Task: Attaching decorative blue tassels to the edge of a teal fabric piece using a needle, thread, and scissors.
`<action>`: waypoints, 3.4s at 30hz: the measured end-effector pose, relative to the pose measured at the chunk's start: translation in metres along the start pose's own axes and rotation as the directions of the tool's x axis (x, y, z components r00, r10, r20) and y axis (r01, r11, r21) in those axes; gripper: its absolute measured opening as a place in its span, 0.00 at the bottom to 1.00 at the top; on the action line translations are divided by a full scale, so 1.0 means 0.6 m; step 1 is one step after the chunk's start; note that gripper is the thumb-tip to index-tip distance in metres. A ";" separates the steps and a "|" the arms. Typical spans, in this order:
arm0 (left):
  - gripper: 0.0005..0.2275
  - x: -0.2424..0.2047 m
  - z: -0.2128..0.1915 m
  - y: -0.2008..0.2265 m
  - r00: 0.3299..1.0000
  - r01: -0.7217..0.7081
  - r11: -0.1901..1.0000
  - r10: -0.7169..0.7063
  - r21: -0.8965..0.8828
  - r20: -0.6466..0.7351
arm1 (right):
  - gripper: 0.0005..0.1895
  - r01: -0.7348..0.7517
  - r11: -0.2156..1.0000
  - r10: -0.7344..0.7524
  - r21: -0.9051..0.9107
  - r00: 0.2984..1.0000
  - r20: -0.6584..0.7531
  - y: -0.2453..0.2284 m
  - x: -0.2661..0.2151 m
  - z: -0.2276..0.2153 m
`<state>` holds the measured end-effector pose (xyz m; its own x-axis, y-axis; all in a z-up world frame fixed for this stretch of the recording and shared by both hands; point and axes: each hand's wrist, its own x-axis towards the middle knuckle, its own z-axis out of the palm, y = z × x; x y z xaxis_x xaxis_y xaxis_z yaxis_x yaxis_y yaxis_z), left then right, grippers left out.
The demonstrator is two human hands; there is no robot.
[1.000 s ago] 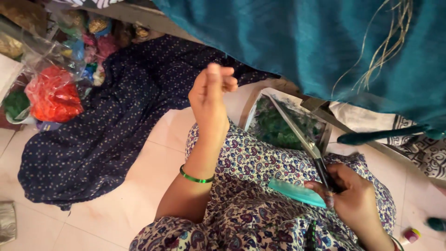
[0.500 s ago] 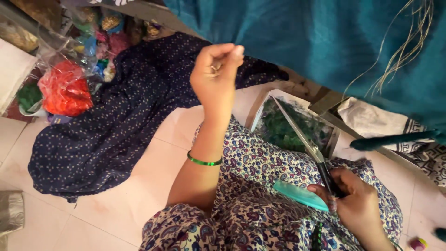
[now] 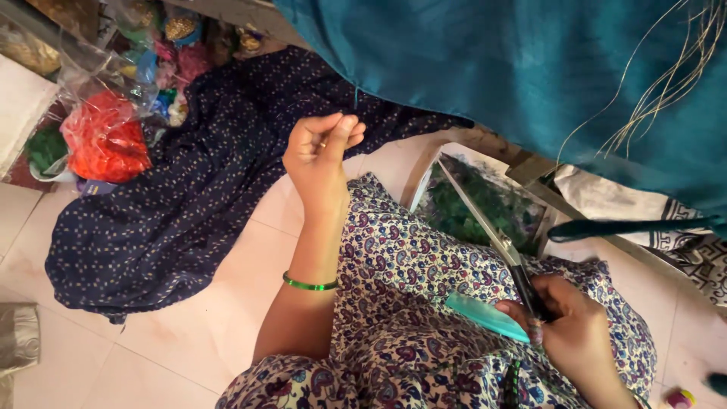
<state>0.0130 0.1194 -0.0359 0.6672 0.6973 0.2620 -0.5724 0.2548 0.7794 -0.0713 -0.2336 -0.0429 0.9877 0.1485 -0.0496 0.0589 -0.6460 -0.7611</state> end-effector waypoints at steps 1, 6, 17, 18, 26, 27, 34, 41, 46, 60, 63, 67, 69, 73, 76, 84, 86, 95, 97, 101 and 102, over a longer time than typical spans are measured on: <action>0.04 -0.001 -0.004 0.001 1.000 -0.022 0.999 0.021 0.042 0.014 | 0.21 0.021 1.000 -0.021 0.016 1.000 -0.003 -0.001 0.000 0.001; 0.05 0.000 0.005 0.029 0.995 -0.070 0.986 0.059 0.152 0.081 | 0.21 0.063 0.997 -0.063 -0.036 0.998 -0.009 -0.020 0.006 -0.005; 0.10 0.032 0.062 0.035 0.984 -0.176 0.953 0.163 0.245 0.074 | 0.24 0.163 0.983 -0.164 -0.084 0.986 0.000 -0.033 0.014 0.009; 0.10 0.030 0.059 0.038 0.984 -0.173 0.954 0.159 0.243 0.077 | 0.24 0.159 0.984 -0.160 -0.085 0.987 -0.003 -0.034 0.014 0.007; 0.02 0.004 0.030 0.073 0.931 -0.364 0.727 0.313 0.583 0.190 | 0.24 0.242 0.962 -0.244 -0.125 0.970 -0.002 -0.059 0.032 -0.001; 0.02 0.002 0.028 0.074 0.931 -0.363 0.726 0.314 0.584 0.188 | 0.24 0.243 0.962 -0.245 -0.125 0.970 0.000 -0.069 0.038 0.001; 0.02 0.002 -0.003 0.058 0.938 -0.346 0.731 0.280 0.588 0.204 | 0.23 0.232 0.971 -0.225 -0.059 0.969 0.104 -0.111 0.082 0.026; 0.35 0.008 -0.077 0.037 0.918 -0.360 0.149 0.233 0.921 0.321 | 0.25 0.337 0.939 -0.321 -0.071 0.931 0.174 -0.099 0.092 0.044; 0.29 0.019 -0.113 0.009 0.947 -0.321 0.241 0.104 0.916 0.304 | 0.28 0.423 0.900 -0.410 -0.104 0.903 0.126 -0.042 0.065 0.036; 0.19 -0.149 0.194 -0.074 0.619 0.001 0.890 -0.359 0.456 0.699 | 0.28 -0.188 0.891 0.220 -0.413 0.975 0.031 0.231 -0.129 -0.114; 0.24 -0.220 0.273 -0.124 0.537 0.035 0.931 -0.323 0.362 0.779 | 0.28 -0.319 0.799 0.392 -0.510 0.919 0.039 0.310 -0.167 -0.110; 0.18 -0.278 0.344 -0.144 0.449 0.447 0.886 -0.340 0.121 0.827 | 0.32 -0.165 0.907 0.195 -0.387 0.980 0.038 0.398 -0.199 -0.104; 0.20 -0.290 0.363 -0.131 0.446 0.593 0.804 -0.374 0.044 0.813 | 0.36 -0.120 0.953 0.145 -0.278 0.987 0.074 0.398 -0.202 -0.105; 0.14 -0.301 0.382 -0.119 0.437 0.470 0.818 -0.542 0.331 0.718 | 0.28 -0.111 0.939 0.170 -0.327 0.973 0.157 0.354 -0.179 -0.129; 0.14 -0.303 0.377 -0.126 0.534 0.125 0.816 -0.535 0.564 0.655 | 0.28 -0.151 0.904 0.221 -0.401 0.966 0.134 0.317 -0.134 -0.145; 0.13 -0.314 0.378 -0.120 0.514 -0.142 0.976 -0.068 0.163 0.855 | 0.17 0.219 0.969 -0.241 -0.113 0.938 -0.248 0.136 0.012 -0.169; 0.13 -0.318 0.377 -0.122 0.470 0.101 0.946 -0.318 0.308 0.823 | 0.16 0.239 0.951 -0.157 0.197 0.920 -0.360 0.132 0.040 -0.165; 0.09 -0.354 0.342 -0.147 0.578 0.041 0.950 -0.276 0.311 0.768 | 0.20 0.148 0.233 -0.150 0.961 0.982 -0.115 0.050 0.104 -0.168; 0.08 -0.352 0.339 -0.145 0.598 -0.055 0.956 -0.201 0.290 0.776 | 0.18 0.148 0.187 -0.089 0.971 0.987 -0.133 0.049 0.106 -0.165; 0.07 -0.338 0.330 -0.133 0.591 -0.268 0.920 -0.077 0.285 0.803 | 0.08 0.273 0.304 0.084 0.913 0.947 -0.311 0.089 0.113 -0.136; 0.07 -0.335 0.328 -0.129 0.592 -0.268 0.920 -0.077 0.286 0.803 | 0.08 0.272 0.304 0.084 0.913 0.947 -0.310 0.099 0.112 -0.125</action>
<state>0.0170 -0.1723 -0.0371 0.8214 -0.1447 0.5518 -0.5692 -0.1435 0.8096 0.0092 -0.3182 -0.0427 0.9852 -0.1460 0.0895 0.1541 0.5279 -0.8352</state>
